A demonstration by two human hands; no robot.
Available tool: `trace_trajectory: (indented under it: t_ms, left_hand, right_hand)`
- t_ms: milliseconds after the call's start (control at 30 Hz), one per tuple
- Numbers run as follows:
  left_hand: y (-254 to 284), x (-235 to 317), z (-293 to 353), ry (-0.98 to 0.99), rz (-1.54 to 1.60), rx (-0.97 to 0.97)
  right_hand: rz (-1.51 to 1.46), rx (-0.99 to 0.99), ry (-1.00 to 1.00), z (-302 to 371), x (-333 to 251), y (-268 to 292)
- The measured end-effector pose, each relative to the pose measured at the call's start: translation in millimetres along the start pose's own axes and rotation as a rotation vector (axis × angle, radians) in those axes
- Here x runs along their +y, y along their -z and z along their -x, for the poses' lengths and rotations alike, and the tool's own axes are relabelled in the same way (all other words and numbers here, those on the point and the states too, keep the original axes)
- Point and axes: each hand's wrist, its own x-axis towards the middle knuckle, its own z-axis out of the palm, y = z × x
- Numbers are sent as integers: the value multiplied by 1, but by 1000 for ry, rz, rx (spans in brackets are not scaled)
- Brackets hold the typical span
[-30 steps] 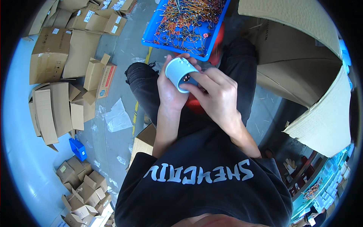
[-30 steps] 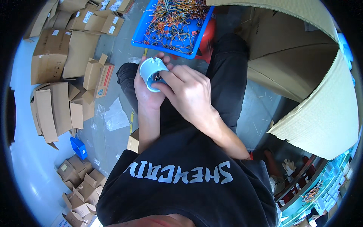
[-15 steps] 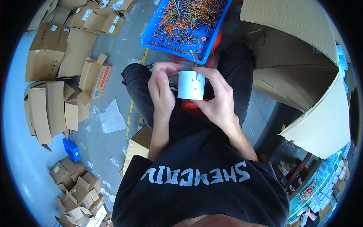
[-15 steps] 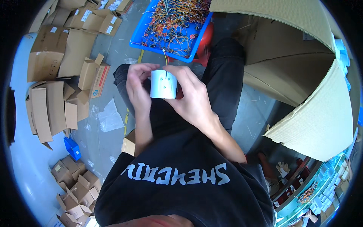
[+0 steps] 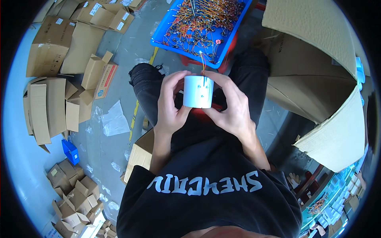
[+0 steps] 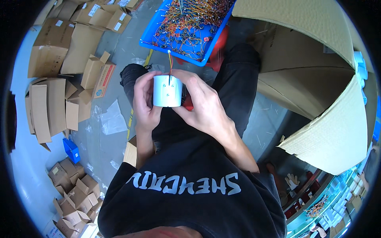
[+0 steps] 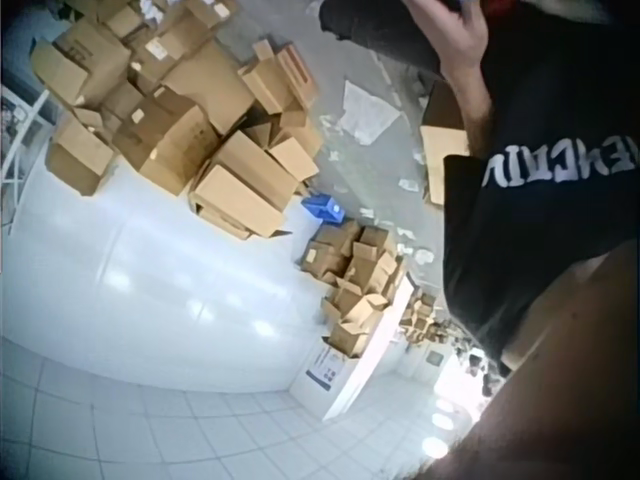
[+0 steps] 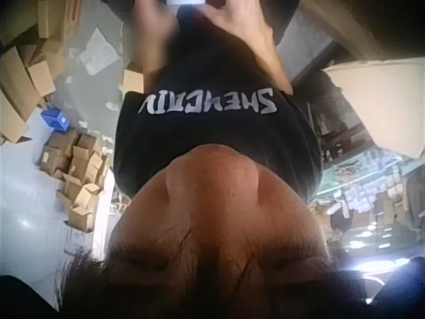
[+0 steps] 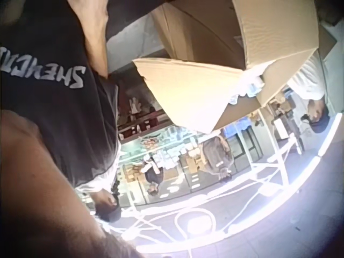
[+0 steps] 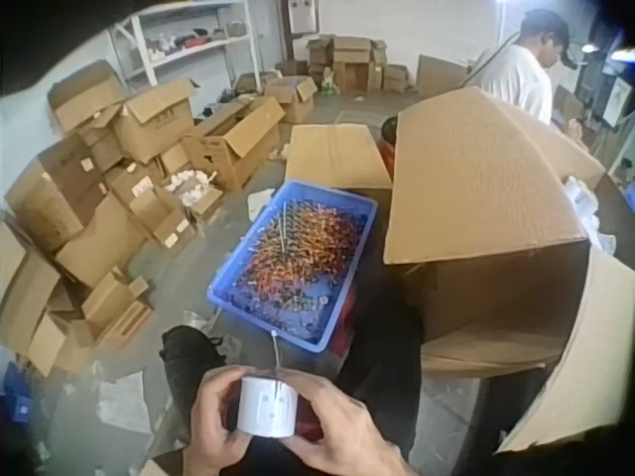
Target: Manually assemble electronic components by inserting internal modules into plastic housings.
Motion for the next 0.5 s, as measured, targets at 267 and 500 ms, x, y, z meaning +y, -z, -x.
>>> trace_trajectory:
  t_ms: [267,500]
  left_hand:
    - [-11,8,-6,67,-73,12]
    - [-12,4,-25,306,-261,-45]
  right_hand:
    - [1,54,-129,-1,-2,-2]
    - [-411,72,-389,-8,36,-22]
